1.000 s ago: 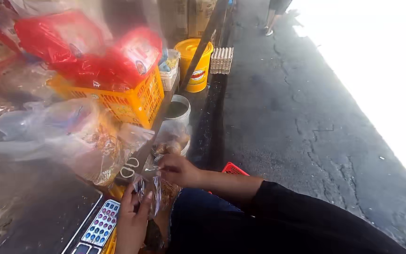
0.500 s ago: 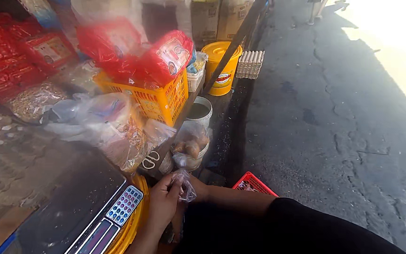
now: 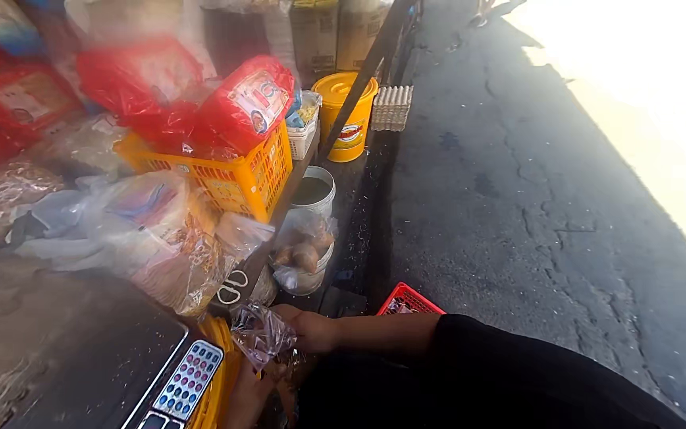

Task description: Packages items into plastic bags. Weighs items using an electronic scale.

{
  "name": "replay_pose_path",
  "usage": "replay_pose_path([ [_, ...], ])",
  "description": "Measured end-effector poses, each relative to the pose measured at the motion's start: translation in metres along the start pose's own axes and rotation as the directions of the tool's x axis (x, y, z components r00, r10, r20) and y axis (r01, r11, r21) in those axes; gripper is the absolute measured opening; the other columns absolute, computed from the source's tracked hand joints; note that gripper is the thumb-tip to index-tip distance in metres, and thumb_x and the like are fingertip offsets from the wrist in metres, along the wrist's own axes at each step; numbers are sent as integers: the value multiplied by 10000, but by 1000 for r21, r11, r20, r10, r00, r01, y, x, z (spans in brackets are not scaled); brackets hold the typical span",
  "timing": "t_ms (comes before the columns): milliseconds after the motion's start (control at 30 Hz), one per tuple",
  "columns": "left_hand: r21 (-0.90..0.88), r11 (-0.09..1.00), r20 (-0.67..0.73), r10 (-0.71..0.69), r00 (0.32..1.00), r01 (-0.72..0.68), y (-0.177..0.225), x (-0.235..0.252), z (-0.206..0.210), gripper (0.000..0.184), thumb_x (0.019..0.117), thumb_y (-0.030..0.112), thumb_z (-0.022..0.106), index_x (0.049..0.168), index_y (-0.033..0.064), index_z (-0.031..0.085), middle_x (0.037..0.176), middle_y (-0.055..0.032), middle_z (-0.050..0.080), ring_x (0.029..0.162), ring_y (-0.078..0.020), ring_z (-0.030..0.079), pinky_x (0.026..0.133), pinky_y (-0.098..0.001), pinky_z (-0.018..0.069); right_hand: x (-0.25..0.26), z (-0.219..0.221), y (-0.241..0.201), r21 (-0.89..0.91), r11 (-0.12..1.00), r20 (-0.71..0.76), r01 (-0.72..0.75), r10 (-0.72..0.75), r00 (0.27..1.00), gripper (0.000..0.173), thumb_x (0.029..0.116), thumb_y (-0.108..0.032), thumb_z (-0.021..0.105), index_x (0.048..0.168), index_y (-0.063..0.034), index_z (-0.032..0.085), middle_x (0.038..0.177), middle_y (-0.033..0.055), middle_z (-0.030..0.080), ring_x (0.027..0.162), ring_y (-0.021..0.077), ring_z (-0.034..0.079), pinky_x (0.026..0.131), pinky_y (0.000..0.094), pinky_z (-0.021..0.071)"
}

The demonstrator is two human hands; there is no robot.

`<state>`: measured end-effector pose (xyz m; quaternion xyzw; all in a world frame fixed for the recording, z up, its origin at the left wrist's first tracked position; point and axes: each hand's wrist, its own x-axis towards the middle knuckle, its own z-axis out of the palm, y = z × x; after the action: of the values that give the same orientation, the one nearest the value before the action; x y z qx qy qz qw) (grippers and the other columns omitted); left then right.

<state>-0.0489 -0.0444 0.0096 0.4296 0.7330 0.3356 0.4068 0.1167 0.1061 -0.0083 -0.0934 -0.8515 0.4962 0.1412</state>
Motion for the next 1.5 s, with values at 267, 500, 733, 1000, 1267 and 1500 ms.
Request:
replay_pose_path([
  [267,594,783,289,5,957,-183,-24,112,54,404,1100,214,427,1317,-69,616,1305,-200,660,1263,-207,603,1106,-312,423,25,1,-52,38,997,73,62,-65,995,465,1040,-102,501,1500,-34,501,1294,234,661,1216,348,641,1056,548,472],
  [500,-258,893,-533,186,825,-368,5,36,66,344,1002,5,345,1230,-145,554,961,-103,725,901,-99,707,870,-239,573,-24,10,20,-172,985,-138,10,-34,990,858,945,-439,702,1562,39,348,1576,300,380,1481,446,354,1234,544,259],
  [733,-751,530,-245,332,911,-395,66,25,76,364,1096,363,426,1177,75,635,1066,-15,756,978,-118,720,939,-294,581,-18,21,1,-195,966,-174,-168,135,975,481,967,-250,642,1277,119,627,1414,292,564,1407,428,458,1202,535,296],
  [1000,-247,791,-362,461,811,-560,61,25,23,414,1090,283,406,1165,-31,665,1082,-45,763,1034,-80,720,962,-248,574,13,0,7,-248,949,149,-195,236,960,339,1036,-163,526,1181,108,668,1342,275,624,1383,425,492,1149,579,355],
  [1267,370,807,-196,552,810,-460,57,-8,8,326,970,237,638,1007,-61,766,907,-161,757,770,-139,725,751,-275,599,12,1,-1,-285,926,227,-249,317,921,497,1054,-350,534,1335,54,601,1415,249,582,1416,407,460,1159,598,335],
  [1500,-209,749,-436,503,746,-628,56,16,-24,232,1046,145,535,1239,89,651,868,147,700,706,27,653,644,-157,571,5,17,19,-241,931,132,-275,312,941,496,1065,-289,497,1483,-23,508,1531,205,493,1489,377,363,1229,567,238],
])
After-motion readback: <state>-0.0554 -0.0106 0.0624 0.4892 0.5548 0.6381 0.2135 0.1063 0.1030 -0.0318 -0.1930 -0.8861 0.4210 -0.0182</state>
